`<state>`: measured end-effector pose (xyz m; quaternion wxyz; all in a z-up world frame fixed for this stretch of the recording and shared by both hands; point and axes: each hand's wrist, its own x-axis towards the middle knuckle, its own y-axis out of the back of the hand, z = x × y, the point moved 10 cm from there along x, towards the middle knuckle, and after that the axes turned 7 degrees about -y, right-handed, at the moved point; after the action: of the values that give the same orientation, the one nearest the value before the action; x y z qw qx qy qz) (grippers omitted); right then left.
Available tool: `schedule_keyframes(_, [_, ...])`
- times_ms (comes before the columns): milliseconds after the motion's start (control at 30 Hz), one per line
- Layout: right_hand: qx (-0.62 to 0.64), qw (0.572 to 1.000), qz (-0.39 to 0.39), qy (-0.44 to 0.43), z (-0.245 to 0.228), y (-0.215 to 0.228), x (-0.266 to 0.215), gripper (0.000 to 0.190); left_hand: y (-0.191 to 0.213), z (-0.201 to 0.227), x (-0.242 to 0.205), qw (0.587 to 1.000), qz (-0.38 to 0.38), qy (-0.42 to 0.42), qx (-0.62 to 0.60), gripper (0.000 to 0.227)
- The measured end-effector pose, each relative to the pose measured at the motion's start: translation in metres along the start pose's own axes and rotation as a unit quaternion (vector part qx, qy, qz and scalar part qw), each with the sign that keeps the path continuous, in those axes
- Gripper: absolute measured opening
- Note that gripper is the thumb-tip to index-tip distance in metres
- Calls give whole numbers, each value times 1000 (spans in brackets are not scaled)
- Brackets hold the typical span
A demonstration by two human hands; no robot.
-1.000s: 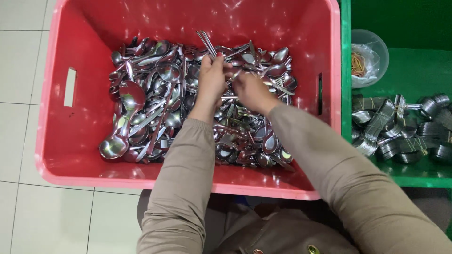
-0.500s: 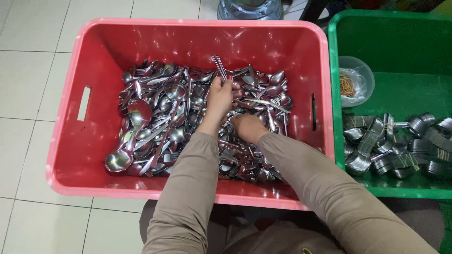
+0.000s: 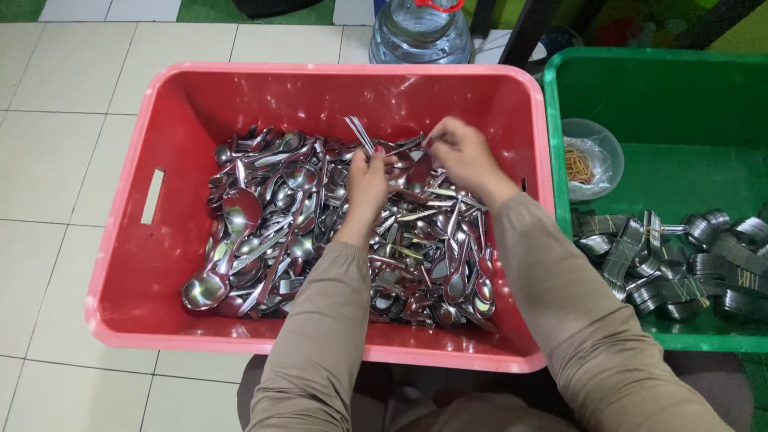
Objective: Sort and stack stainless steel spoons from a large red bin into organized stacks.
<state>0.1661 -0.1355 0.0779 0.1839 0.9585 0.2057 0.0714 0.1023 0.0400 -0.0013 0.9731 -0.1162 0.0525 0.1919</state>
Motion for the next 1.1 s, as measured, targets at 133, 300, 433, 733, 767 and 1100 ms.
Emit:
schedule_keyframes(133, [118, 990, 48, -65, 0, 28, -3, 6, -20, -10, -12, 998, -47, 10, 36, 21])
schedule_keyframes(300, [134, 991, 25, -21, -18, 11, -8, 8, -43, -50, -9, 986, -150, -35, 59, 23])
schedule_keyframes(433, [199, 970, -8, -138, -4, -5, -13, 8, -64, -31, -29, 976, -215, -22, 24, 18])
schedule_keyframes(733, [283, 938, -12, -198, 27, -2, -9, 13, -77, -17, -43, 966, -252, 35, -57, 17])
schedule_keyframes(767, [289, 928, -17, -234, 39, -1, -10, 16, -71, -16, -44, 972, -228, 61, -7, 15])
schedule_keyframes(1100, [-342, 917, -94, -182, 74, -9, -16, 30, -38, -23, -27, 988, -117, 96, -1, 11])
